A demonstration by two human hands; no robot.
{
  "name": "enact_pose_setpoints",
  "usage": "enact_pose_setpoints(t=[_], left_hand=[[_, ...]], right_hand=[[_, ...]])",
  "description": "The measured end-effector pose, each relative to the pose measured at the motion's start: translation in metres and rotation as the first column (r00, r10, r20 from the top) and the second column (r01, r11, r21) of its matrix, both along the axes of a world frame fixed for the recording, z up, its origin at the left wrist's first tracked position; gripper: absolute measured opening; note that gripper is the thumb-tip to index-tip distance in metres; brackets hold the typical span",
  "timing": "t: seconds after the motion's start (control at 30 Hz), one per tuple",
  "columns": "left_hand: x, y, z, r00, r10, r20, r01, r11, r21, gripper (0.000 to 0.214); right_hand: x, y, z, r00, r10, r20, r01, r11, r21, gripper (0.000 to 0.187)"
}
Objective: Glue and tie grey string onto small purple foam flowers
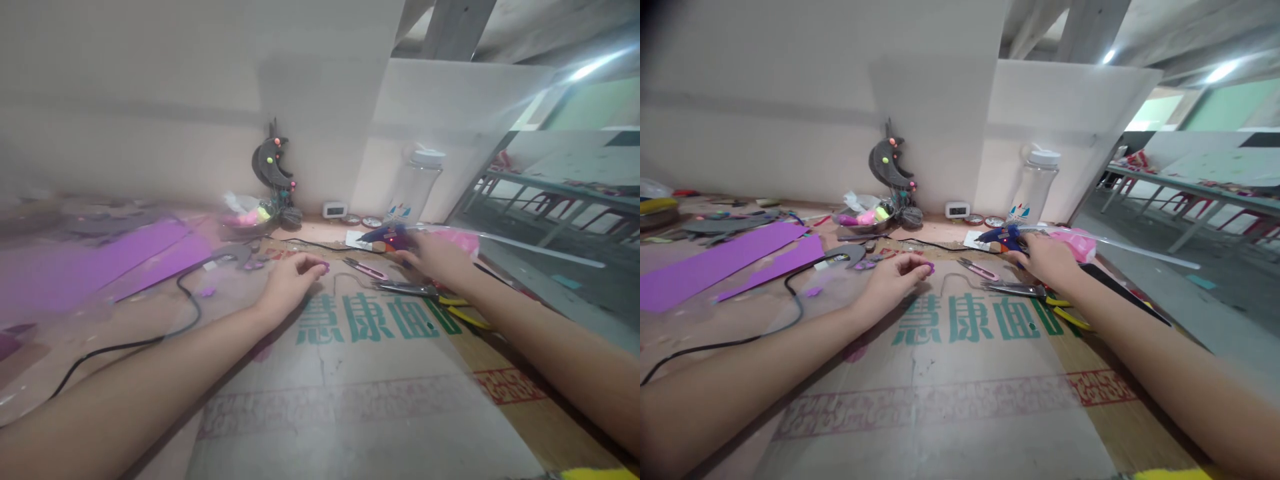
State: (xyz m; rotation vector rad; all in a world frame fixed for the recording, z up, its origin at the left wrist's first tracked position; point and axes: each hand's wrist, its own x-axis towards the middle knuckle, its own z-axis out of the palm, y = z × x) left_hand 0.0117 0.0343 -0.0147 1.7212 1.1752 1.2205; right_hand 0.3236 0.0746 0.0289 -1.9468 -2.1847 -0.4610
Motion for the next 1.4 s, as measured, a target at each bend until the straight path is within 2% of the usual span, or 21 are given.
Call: enact_pose_setpoints(t=[0.2, 0.27, 0.37, 0.47, 0.53, 0.63, 0.67, 0.83, 0.9, 1.13, 1.4], left_hand=[[0.003, 0.0, -0.002, 0.998, -0.062, 0.023, 0.062, 0.998, 0.005, 0.021], [0.003, -0.001, -0.001, 0.998, -0.056, 0.018, 0.056, 0.998, -0.01, 0.02], [0.002, -0.002, 0.002, 0.999, -0.03, -0.025, 0.029, 0.999, -0.014, 0.019], [0.002, -0.004, 0.005, 0.998, -0.014, -0.053, 0.013, 1.0, -0.019, 0.019], [0.002, -0.004, 0.006, 0.999, -0.016, -0.052, 0.013, 0.999, -0.048, 0.019], [0.002, -0.004, 0.005, 0.999, -0.024, -0.025, 0.021, 0.994, -0.105, 0.021], [0.002, -0.004, 0.005, 1.0, -0.024, -0.013, 0.023, 0.993, -0.12, 0.022], [0.001, 0.001, 0.0, 0.999, -0.018, -0.046, 0.015, 0.998, -0.056, 0.027], [0.0, 0.003, -0.001, 0.999, -0.016, -0.043, 0.014, 0.999, -0.044, 0.03], [0.0, -0.001, 0.003, 0.999, 0.014, -0.035, -0.017, 0.997, -0.07, 0.025], [0.002, -0.001, 0.002, 1.0, -0.023, 0.02, 0.024, 0.998, -0.052, 0.018]], right_hand=[[-0.003, 0.01, -0.018, 0.935, 0.044, -0.353, -0.068, 0.996, -0.055, 0.046], [-0.004, 0.011, -0.021, 0.913, 0.039, -0.407, -0.061, 0.997, -0.04, 0.043], [-0.006, 0.008, -0.017, 0.865, 0.064, -0.498, -0.043, 0.998, 0.053, 0.04], [-0.013, 0.0, -0.008, 0.757, 0.065, -0.65, 0.006, 0.994, 0.106, 0.029], [-0.022, -0.01, -0.002, 0.663, 0.025, -0.748, 0.022, 0.998, 0.052, 0.024], [-0.042, -0.028, 0.002, 0.55, 0.076, -0.832, -0.107, 0.994, 0.02, 0.031], [-0.049, -0.035, 0.001, 0.538, 0.098, -0.837, -0.147, 0.989, 0.021, 0.029], [-0.073, -0.061, -0.011, 0.596, 0.217, -0.773, -0.213, 0.971, 0.109, 0.033], [-0.076, -0.066, -0.016, 0.602, 0.223, -0.767, -0.225, 0.969, 0.105, 0.033], [-0.072, -0.066, -0.024, 0.681, 0.24, -0.692, -0.224, 0.968, 0.114, 0.032], [-0.073, -0.069, -0.02, 0.693, 0.308, -0.652, -0.295, 0.946, 0.133, 0.026]])
